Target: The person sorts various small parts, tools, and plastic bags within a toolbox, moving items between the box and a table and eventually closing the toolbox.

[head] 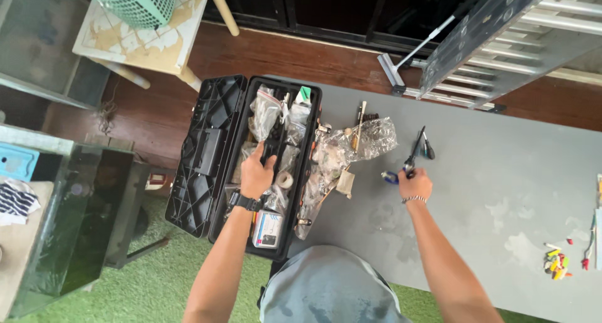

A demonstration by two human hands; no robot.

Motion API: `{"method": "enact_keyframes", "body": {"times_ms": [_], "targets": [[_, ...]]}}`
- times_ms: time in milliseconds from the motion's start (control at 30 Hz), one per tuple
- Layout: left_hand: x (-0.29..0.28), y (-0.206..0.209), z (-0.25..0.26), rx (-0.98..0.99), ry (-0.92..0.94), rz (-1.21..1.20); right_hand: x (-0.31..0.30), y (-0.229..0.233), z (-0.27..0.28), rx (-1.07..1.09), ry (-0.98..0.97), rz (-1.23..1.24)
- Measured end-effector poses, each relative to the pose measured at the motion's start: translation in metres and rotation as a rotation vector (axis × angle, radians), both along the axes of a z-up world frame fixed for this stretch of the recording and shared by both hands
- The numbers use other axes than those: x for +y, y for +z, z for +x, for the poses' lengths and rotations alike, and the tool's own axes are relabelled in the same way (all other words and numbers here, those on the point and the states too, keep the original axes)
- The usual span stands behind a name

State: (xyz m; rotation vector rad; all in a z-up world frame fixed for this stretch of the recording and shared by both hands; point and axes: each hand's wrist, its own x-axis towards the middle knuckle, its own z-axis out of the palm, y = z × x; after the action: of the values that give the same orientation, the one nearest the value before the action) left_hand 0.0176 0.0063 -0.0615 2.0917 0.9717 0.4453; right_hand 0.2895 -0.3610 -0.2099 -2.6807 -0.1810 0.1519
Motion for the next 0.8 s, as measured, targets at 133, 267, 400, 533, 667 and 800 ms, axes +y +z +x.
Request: {"method": "enact_keyframes", "body": {"times_ms": [133,267,400,533,667,800], "targets": [[0.000,-0.015,0.001,-0.036,0.002,0.117,0.005,0.000,-0.031,-0.032,0.014,0.078],[-0.007,-0.018,0.000,-0.057,0.026,0.023,-0.004,0.000,-0.043,0.033,-0.011,0.098],[-0.007,0.008,0.003,-0.001,-0.001,0.014,-0.018,0.001,-0.053,-0.006,0.039,0.106],[-0.027,0.046,0.008,0.086,-0.032,0.311,-0.030,-0.001,-0.080,0.104,-0.099,0.244],[-0.106,0.029,0.038,-0.426,-0.380,0.219,-0.033,-0.006,-0.103,0.414,-0.320,0.513],[-0.211,-0.050,0.108,-0.003,-0.523,-0.263,-0.032,-0.014,-0.114,0.389,-0.343,0.489]]}}
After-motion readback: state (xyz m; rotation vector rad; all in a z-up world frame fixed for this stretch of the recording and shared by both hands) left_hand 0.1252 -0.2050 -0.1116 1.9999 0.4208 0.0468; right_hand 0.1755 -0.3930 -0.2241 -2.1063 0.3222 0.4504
